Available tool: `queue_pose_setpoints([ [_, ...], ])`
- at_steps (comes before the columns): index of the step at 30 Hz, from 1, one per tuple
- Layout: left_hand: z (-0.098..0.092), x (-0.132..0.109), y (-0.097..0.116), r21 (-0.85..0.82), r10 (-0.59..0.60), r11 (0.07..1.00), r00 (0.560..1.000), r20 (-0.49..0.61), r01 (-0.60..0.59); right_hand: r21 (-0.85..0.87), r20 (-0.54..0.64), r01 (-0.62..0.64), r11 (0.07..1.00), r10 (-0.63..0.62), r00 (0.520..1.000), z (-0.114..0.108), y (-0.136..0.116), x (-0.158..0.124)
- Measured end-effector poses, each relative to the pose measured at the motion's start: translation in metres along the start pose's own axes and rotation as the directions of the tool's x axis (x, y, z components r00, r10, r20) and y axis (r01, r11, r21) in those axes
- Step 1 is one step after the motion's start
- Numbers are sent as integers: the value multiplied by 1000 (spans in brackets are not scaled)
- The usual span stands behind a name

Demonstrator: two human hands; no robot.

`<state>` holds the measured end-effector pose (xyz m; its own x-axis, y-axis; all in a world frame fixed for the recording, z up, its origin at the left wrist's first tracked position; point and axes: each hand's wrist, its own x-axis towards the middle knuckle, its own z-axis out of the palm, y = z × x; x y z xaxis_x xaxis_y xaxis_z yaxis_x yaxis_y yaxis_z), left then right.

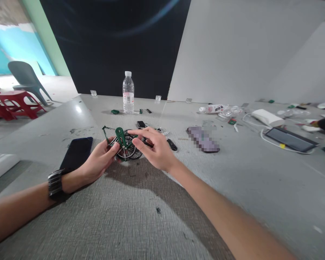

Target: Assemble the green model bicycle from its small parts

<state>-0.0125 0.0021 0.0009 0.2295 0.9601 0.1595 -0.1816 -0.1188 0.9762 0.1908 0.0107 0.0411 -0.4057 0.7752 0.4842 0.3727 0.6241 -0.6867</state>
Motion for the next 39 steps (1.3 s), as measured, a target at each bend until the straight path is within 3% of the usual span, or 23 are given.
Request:
queue_pose_setpoints([
  [7, 2, -1, 3, -34, 1, 999, 1000, -26, -1, 8, -45, -25, 1000, 26, 999, 0, -1, 1],
  [11, 3, -2, 2, -42, 5, 999, 999, -51, -7, -55, 31, -18, 998, 20, 999, 0, -3, 1],
  [14, 4, -2, 3, -48, -3, 999, 998, -62, 0, -58, -15, -20, 998, 20, 1000, 0, -3, 0],
  [20, 4, -2, 4, -116, -24, 993, 985, -168, 5, 112, -83, -168, 979, 177, 981, 7, 3, 1],
  [23, 3, 0, 3, -156, -28, 988, 992, -124, 8, 213, -77, -220, 952, 241, 967, 12, 4, 2],
  [28, 0, 1, -1, -160, -55, 986, 998, -26, 50, 226, -155, -213, 950, 251, 955, 13, 7, 4],
  [34, 0, 2, -2, -133, -18, 991, 994, -111, 3, 284, -15, -308, 908, 326, 945, 16, 15, 2],
  [39, -1, 4, -4, -53, -2, 999, 995, -97, -3, 269, -31, -313, 911, 333, 943, 17, 13, 2],
])
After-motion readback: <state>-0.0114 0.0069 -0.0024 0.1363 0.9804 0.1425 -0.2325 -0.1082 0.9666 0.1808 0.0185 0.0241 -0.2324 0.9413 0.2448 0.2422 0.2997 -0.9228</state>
